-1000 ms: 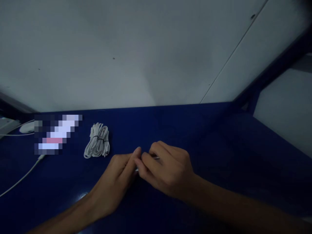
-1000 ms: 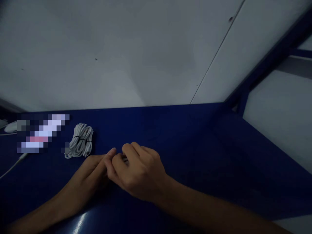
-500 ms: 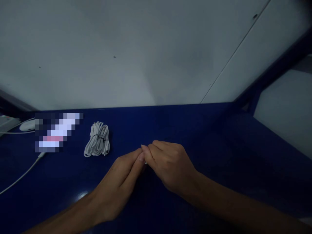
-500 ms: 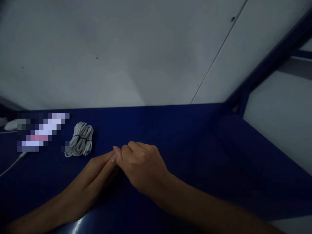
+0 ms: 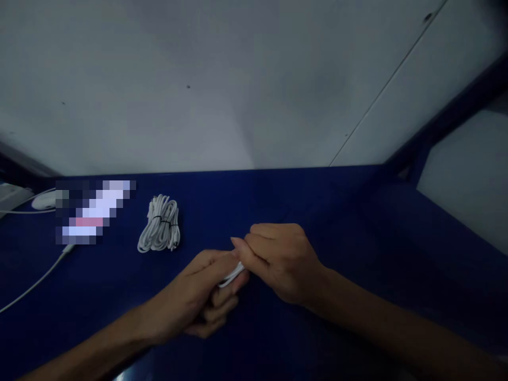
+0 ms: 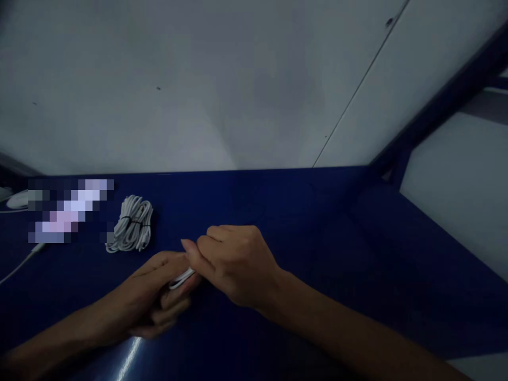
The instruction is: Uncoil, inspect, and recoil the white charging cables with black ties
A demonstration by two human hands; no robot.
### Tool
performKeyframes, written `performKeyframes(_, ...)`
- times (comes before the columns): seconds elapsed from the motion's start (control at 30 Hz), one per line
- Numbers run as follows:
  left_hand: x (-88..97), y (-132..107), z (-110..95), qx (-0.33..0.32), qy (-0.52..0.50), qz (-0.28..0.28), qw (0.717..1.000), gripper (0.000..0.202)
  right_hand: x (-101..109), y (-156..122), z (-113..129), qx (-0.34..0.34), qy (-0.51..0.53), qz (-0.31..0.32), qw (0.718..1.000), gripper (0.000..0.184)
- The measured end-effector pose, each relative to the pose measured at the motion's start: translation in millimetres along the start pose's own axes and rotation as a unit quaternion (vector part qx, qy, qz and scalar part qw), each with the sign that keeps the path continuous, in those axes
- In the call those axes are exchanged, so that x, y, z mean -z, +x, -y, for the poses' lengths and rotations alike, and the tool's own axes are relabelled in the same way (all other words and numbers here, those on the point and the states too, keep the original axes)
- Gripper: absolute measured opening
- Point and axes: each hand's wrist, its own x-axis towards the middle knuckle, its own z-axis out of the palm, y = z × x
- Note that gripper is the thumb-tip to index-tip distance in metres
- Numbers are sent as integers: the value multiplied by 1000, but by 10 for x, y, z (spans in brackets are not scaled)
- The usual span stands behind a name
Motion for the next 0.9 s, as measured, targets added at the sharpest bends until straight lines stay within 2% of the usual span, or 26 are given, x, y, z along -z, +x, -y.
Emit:
performKeyframes(0.07, -24, -14, 1, -15, 35, -17, 999, 53, 5, 0, -10, -30, 53, 18, 998, 54)
performKeyframes(0.2, -76, -43, 28, -56, 127, -109, 984, 48, 22, -2, 1, -85, 148, 60, 983, 57)
performKeyframes(0.27, -88, -45, 30, -63, 120, -127, 983, 45, 30, 0, 13, -119, 174, 81, 974, 59)
performKeyframes(0.4, -70, -29, -12, -23, 58, -77, 995, 46, 24, -3, 10, -138, 167, 81, 973, 62)
performKeyframes(0.57, -51, -25, -72, 21, 2, 9, 1000, 43, -6, -25, -28, -81, 87, 58, 991, 54)
performKeyframes(0.77, -50, 0, -39, 2, -43, -15, 999, 45, 3, -38, -44, -19, -38, 14, 999, 39)
performKeyframes(0.83, -37, 20, -22, -27, -49, -27, 998, 43, 23, -33, -27, -41, -31, -4, 999, 26)
performKeyframes(0.9, -24, 40, -16, -60, -39, -27, 997, 43, 49, -19, 1, -122, 40, -20, 992, 11)
